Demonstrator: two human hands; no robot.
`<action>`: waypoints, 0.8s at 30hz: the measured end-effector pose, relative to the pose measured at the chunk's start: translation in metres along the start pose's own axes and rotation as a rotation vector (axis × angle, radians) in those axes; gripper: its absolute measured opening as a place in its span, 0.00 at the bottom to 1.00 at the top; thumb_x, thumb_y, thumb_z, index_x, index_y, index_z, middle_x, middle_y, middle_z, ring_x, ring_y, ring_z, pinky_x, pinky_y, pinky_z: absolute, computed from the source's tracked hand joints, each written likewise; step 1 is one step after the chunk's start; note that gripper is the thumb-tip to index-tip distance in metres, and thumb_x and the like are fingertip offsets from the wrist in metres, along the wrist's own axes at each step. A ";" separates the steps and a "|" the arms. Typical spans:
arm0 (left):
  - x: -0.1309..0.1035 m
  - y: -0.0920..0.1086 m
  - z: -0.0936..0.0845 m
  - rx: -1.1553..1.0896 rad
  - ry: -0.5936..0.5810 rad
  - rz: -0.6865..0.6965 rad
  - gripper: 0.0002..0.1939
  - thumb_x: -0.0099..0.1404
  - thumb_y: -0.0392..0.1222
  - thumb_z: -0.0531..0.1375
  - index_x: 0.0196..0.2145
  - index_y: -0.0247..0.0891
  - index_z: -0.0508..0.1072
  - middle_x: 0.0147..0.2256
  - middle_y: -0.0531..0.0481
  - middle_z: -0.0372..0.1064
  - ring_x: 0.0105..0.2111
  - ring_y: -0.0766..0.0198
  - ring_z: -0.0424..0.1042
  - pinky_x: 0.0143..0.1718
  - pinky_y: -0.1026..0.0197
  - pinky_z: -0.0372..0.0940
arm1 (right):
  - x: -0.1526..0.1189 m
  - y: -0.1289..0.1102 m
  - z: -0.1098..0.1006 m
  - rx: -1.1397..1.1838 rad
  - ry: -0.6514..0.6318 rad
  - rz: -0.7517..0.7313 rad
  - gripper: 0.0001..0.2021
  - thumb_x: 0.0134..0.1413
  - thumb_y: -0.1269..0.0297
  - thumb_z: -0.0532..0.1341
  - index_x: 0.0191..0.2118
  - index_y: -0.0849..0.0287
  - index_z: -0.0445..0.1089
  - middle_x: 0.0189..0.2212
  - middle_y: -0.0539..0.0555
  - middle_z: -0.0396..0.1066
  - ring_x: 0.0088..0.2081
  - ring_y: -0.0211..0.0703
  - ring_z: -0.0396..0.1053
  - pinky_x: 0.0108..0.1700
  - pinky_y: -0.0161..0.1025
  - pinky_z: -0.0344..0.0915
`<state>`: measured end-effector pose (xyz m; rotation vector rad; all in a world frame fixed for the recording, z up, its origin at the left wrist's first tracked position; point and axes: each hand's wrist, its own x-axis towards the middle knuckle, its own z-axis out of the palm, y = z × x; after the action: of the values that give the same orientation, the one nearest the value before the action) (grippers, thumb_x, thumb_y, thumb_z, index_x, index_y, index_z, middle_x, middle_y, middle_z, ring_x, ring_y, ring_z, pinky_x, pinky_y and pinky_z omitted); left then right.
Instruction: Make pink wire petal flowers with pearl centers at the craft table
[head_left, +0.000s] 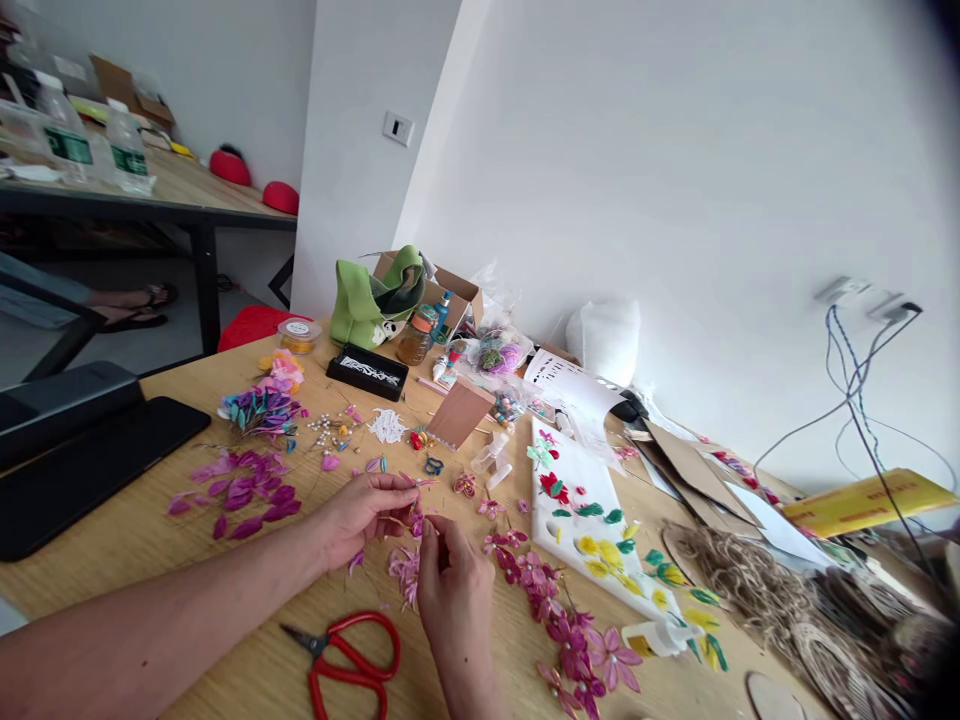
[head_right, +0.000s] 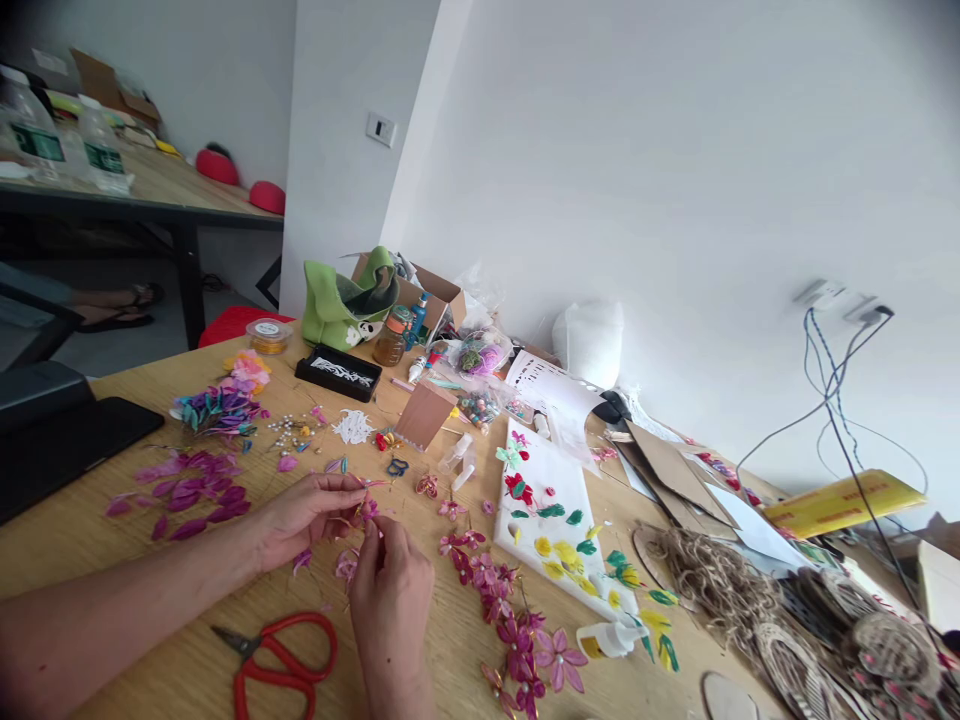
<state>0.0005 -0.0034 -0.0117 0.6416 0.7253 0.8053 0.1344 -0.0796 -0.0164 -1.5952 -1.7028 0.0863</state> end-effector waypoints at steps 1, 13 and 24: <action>0.000 0.000 0.001 -0.005 0.013 0.002 0.11 0.47 0.37 0.72 0.26 0.31 0.75 0.23 0.51 0.73 0.22 0.69 0.70 0.23 0.69 0.63 | 0.000 0.000 0.000 -0.004 -0.004 -0.008 0.14 0.64 0.62 0.50 0.33 0.58 0.71 0.22 0.51 0.73 0.21 0.39 0.69 0.24 0.31 0.56; 0.001 0.001 0.000 -0.018 0.085 0.031 0.10 0.46 0.34 0.72 0.25 0.31 0.75 0.20 0.53 0.71 0.19 0.72 0.67 0.21 0.70 0.62 | -0.002 0.000 0.004 0.001 -0.044 -0.065 0.16 0.65 0.63 0.50 0.30 0.59 0.69 0.18 0.49 0.69 0.18 0.36 0.65 0.23 0.32 0.53; 0.002 0.002 0.000 -0.002 0.097 0.072 0.16 0.40 0.39 0.74 0.24 0.31 0.74 0.20 0.53 0.71 0.21 0.71 0.68 0.22 0.70 0.63 | -0.003 -0.001 0.004 -0.003 -0.038 -0.098 0.15 0.64 0.64 0.50 0.28 0.59 0.68 0.18 0.49 0.68 0.18 0.36 0.65 0.24 0.32 0.51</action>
<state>0.0003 -0.0001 -0.0109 0.6323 0.7932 0.9083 0.1305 -0.0809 -0.0202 -1.5190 -1.8081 0.0657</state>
